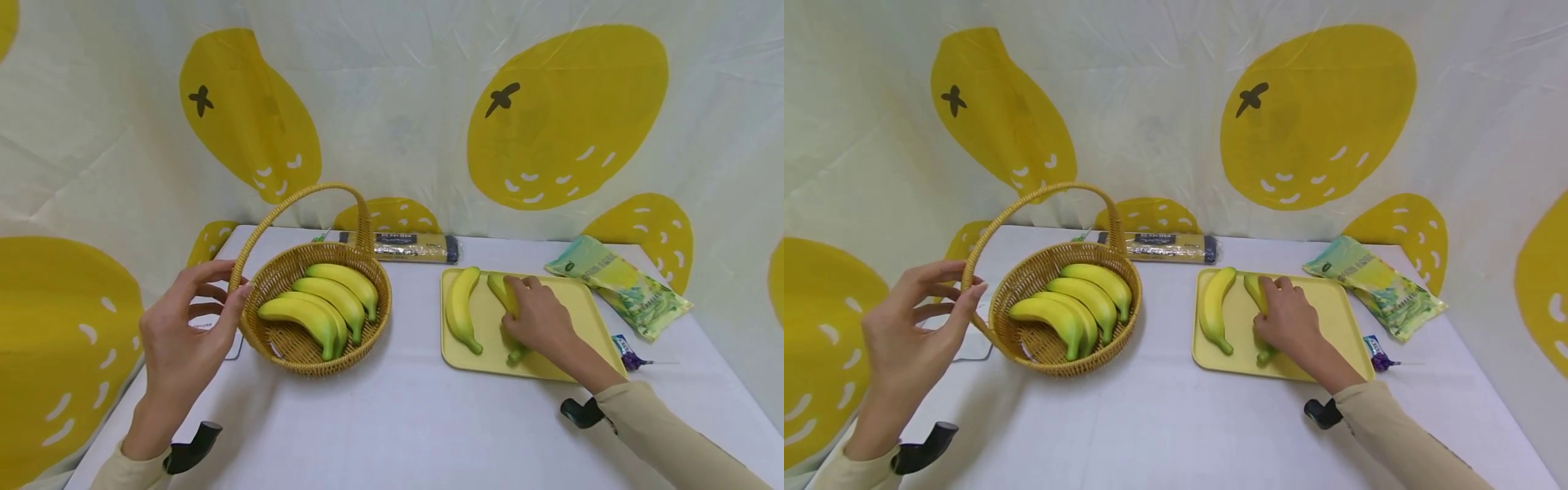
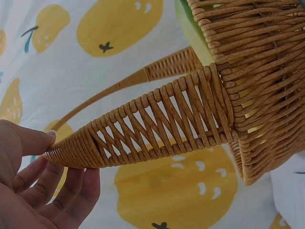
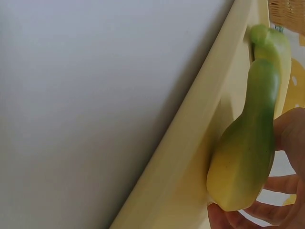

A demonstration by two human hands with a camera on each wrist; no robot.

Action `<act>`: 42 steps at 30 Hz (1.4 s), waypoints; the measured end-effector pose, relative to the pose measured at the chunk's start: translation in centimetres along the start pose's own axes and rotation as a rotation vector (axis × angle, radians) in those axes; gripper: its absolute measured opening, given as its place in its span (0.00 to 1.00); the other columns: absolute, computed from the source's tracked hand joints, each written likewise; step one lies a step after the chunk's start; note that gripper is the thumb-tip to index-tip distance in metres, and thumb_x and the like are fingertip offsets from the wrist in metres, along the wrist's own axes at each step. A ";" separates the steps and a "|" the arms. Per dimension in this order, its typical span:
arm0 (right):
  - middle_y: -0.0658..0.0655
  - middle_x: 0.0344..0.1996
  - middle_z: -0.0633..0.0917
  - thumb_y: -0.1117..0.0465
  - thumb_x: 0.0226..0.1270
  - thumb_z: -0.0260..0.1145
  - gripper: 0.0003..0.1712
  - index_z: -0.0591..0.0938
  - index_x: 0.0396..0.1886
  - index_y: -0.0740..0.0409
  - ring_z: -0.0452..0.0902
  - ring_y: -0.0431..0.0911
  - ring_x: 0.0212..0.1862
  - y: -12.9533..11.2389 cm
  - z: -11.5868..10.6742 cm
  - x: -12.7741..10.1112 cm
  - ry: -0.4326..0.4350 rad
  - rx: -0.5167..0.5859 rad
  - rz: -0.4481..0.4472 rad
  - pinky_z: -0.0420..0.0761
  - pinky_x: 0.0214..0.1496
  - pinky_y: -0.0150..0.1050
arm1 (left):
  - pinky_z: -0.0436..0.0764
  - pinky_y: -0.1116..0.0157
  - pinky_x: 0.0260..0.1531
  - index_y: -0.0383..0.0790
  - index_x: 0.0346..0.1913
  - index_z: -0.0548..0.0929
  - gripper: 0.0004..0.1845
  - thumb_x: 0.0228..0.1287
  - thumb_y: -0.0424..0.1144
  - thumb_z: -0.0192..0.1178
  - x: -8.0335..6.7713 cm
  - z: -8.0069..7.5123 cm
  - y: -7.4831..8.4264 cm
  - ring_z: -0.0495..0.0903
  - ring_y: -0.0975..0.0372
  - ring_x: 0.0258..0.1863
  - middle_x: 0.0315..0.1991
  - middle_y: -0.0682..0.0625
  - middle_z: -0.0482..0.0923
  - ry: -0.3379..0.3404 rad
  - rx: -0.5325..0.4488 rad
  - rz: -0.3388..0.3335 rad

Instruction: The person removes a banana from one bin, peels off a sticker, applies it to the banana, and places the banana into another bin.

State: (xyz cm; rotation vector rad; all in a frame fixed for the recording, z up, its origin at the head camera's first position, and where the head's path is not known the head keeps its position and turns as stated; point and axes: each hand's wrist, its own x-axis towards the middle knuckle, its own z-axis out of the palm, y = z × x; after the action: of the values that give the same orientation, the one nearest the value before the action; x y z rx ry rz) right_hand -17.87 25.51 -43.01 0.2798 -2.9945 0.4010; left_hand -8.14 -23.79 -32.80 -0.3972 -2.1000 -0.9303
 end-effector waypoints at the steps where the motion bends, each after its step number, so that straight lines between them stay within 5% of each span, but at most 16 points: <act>1: 0.76 0.61 0.73 0.63 0.61 0.67 0.39 0.71 0.73 0.66 0.76 0.72 0.53 0.2 -0.1 0.0 0.000 -0.002 0.006 0.82 0.28 0.63 | 0.80 0.83 0.38 0.32 0.60 0.85 0.27 0.55 0.20 0.77 0.0 0.0 0.0 0.80 0.71 0.35 0.46 0.45 0.88 0.001 -0.003 0.000; 21: 0.76 0.55 0.76 0.63 0.58 0.69 0.39 0.72 0.71 0.67 0.77 0.67 0.44 2.4 -1.1 0.1 0.029 -0.008 0.003 0.82 0.27 0.60 | 0.80 0.83 0.36 0.30 0.58 0.85 0.26 0.55 0.19 0.76 0.0 -0.1 0.3 0.80 0.72 0.35 0.45 0.44 0.88 0.003 -0.003 -0.004; 42: 0.71 0.51 0.79 0.63 0.58 0.67 0.36 0.76 0.69 0.64 0.79 0.63 0.40 -1.1 -3.6 1.4 0.105 -0.020 -0.132 0.81 0.28 0.57 | 0.80 0.83 0.35 0.33 0.59 0.86 0.26 0.57 0.22 0.77 0.0 -0.1 0.0 0.81 0.71 0.35 0.45 0.47 0.88 -0.003 -0.001 0.001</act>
State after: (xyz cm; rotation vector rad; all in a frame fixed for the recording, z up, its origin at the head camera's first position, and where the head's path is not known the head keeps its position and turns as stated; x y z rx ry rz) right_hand -18.69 25.23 -39.11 0.4379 -2.8558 0.3607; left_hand -8.13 -23.85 -32.77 -0.4012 -2.1021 -0.9310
